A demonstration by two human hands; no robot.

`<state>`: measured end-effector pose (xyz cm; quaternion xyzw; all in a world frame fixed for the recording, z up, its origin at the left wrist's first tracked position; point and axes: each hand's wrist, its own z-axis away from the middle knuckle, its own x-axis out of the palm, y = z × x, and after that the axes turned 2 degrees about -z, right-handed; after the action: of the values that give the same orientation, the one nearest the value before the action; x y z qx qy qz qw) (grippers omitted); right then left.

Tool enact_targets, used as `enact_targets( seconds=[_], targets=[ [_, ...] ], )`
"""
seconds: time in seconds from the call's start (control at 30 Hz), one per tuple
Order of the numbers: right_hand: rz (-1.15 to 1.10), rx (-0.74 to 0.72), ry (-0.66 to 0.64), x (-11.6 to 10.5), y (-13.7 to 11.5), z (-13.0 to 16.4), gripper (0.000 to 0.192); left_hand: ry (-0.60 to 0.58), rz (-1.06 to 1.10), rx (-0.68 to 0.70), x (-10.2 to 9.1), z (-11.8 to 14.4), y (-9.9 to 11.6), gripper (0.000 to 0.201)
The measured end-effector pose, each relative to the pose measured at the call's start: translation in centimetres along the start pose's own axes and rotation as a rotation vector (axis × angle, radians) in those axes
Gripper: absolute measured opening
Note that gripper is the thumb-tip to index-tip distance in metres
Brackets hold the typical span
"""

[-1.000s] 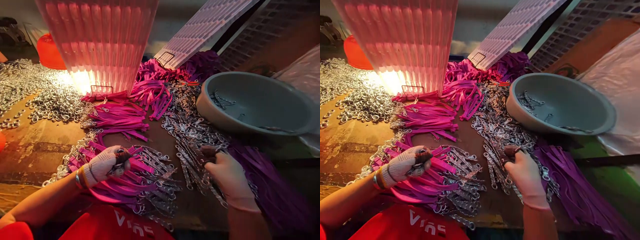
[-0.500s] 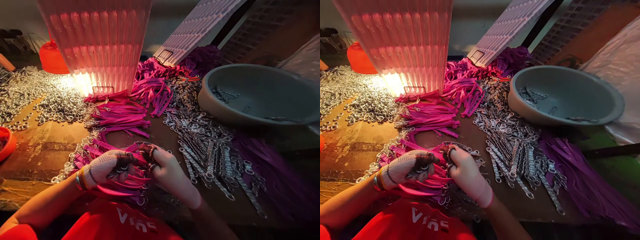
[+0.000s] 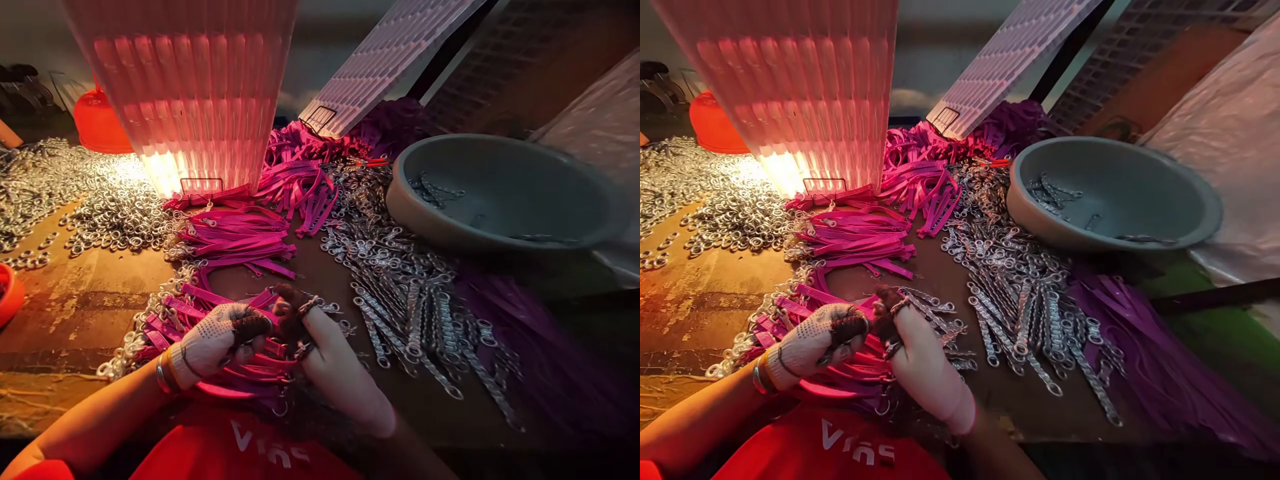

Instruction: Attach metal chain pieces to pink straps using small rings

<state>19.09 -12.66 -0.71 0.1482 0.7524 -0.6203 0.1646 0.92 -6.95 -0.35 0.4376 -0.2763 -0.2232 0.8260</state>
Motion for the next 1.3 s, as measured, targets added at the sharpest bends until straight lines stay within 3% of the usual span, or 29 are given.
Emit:
enact_targets(
  seconds=[0.13,0.2,0.33,0.5,0.6,0.77,0.83,0.9,0.97,1.0,1.1,1.17,1.3],
  targets=[
    [0.019,-0.068,-0.169,-0.5,0.6,-0.3,0.059,-0.038,-0.029,-0.059,-0.1,-0.2,-0.3,0.036],
    [0.047,-0.120,-0.187,-0.3,0.8,-0.4,0.051,-0.013,-0.092,-0.036,-0.1,-0.5,-0.7,0.038],
    [0.296,-0.120,-0.091,0.1,1.1,0.0,0.027,0.092,-0.234,0.075,-0.2,-0.7,-1.0,0.038],
    [0.699,-0.152,-0.062,-0.4,0.5,0.3,0.017,0.086,-0.476,0.241,0.2,-0.1,0.1,0.026],
    [0.740,-0.196,-0.022,0.1,0.2,0.5,0.012,0.103,-0.505,0.186,0.6,0.0,0.4,0.012],
    [0.689,-0.170,0.165,1.9,1.1,0.9,0.009,0.107,-0.233,0.031,0.6,-1.1,0.5,0.022],
    [0.665,-0.117,0.223,1.9,1.9,0.8,0.014,0.079,-0.311,0.052,-0.2,-2.9,1.5,0.022],
    [0.632,-0.075,0.294,1.5,2.7,0.5,0.018,0.061,-0.621,0.161,-1.2,-6.0,3.5,0.021],
    [0.594,-0.056,0.338,1.2,3.2,0.3,0.018,0.167,-1.077,0.366,-2.3,-10.3,6.2,0.023],
    [0.578,-0.050,0.333,1.1,3.4,0.2,0.018,0.233,-1.147,0.390,-2.7,-12.7,7.5,0.025],
    [0.550,-0.032,0.229,1.4,3.7,0.1,0.019,0.304,-1.298,0.337,-3.1,-19.4,10.4,0.024],
    [0.544,-0.020,0.171,1.7,3.8,0.2,0.022,0.296,-1.355,0.282,-2.6,-22.5,11.0,0.019],
    [0.553,-0.015,0.119,2.0,4.2,0.3,0.026,0.270,-1.342,0.247,-1.2,-24.7,10.5,0.012]
  ],
)
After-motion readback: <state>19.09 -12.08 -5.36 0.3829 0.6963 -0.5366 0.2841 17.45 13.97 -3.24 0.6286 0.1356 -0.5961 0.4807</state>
